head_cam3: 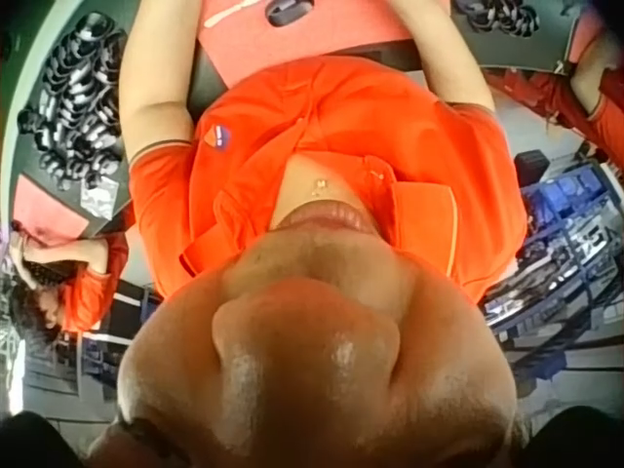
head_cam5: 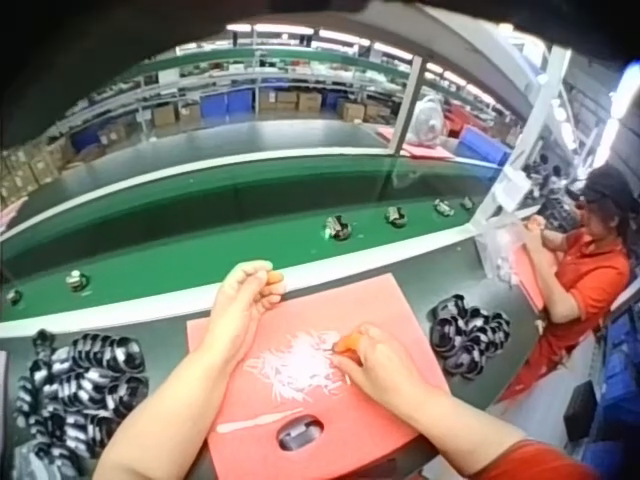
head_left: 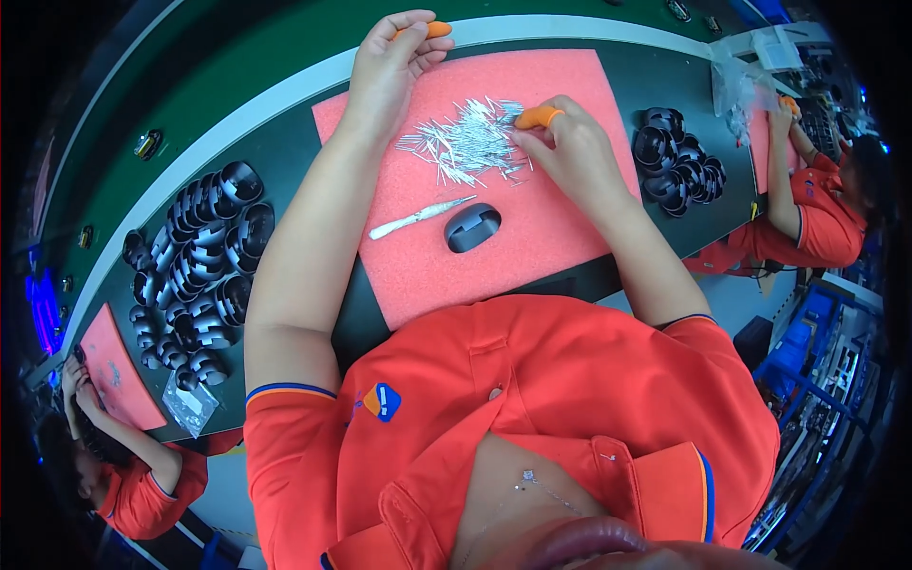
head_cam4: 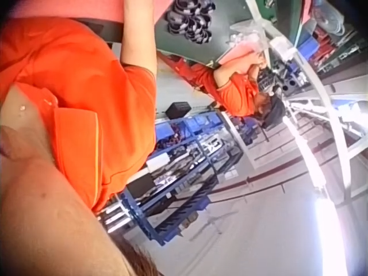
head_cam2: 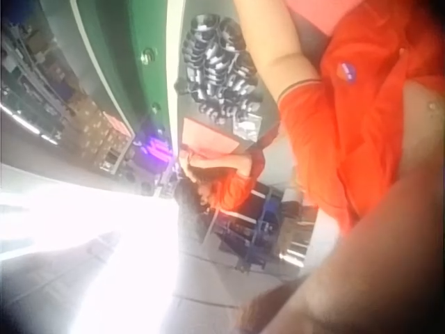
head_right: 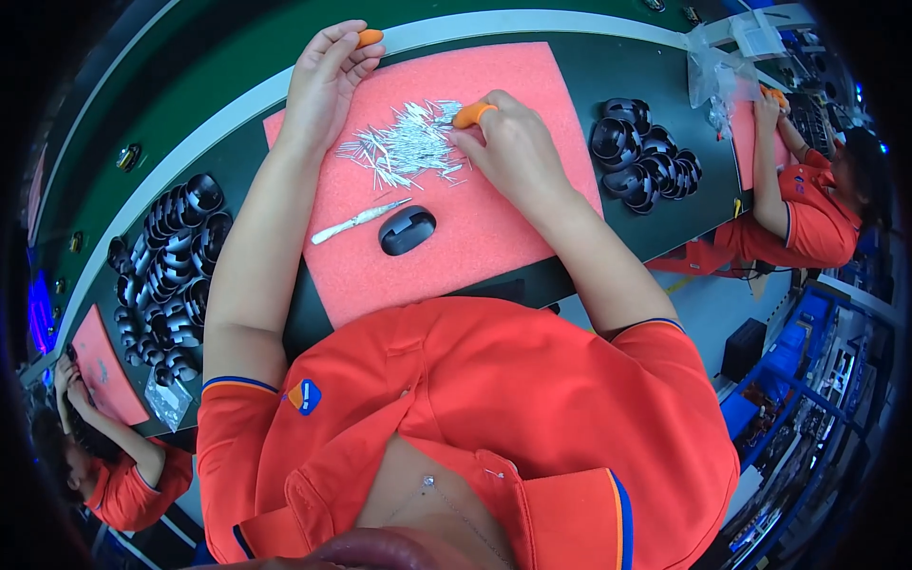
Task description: The person assembles small electronic components by hand, taking plastic housings, metal springs, and other electronic components from bins and putting them together at a factory workstation.
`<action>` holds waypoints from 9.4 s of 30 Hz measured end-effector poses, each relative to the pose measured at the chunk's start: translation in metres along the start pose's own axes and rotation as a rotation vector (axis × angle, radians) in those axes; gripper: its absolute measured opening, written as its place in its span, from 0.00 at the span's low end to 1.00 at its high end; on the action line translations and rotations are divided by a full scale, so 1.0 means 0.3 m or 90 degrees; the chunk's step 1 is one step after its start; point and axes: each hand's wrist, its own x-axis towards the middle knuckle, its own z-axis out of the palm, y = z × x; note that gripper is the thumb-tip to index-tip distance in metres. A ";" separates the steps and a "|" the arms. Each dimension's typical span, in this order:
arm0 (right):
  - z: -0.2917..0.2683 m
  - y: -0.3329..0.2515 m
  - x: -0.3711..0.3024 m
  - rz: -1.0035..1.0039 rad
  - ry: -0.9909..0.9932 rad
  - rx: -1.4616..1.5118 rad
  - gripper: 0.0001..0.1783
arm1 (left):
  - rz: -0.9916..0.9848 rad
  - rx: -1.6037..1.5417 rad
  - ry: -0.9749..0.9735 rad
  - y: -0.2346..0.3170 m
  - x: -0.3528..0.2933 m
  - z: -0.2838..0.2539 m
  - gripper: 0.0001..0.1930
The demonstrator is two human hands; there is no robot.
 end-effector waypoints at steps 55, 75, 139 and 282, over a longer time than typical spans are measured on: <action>-0.059 0.061 0.048 -0.123 -0.139 0.036 0.09 | -0.023 0.093 -0.003 0.017 -0.002 0.035 0.09; 0.049 -0.039 0.291 0.062 0.043 0.626 0.11 | -0.001 0.175 -0.091 0.009 -0.036 0.052 0.11; 0.090 -0.031 0.238 -0.141 0.105 0.798 0.08 | 0.060 0.694 -0.248 0.213 -0.371 0.121 0.18; 0.112 -0.106 0.427 -0.079 0.092 0.373 0.23 | 0.019 0.008 0.171 0.056 -0.076 -0.005 0.21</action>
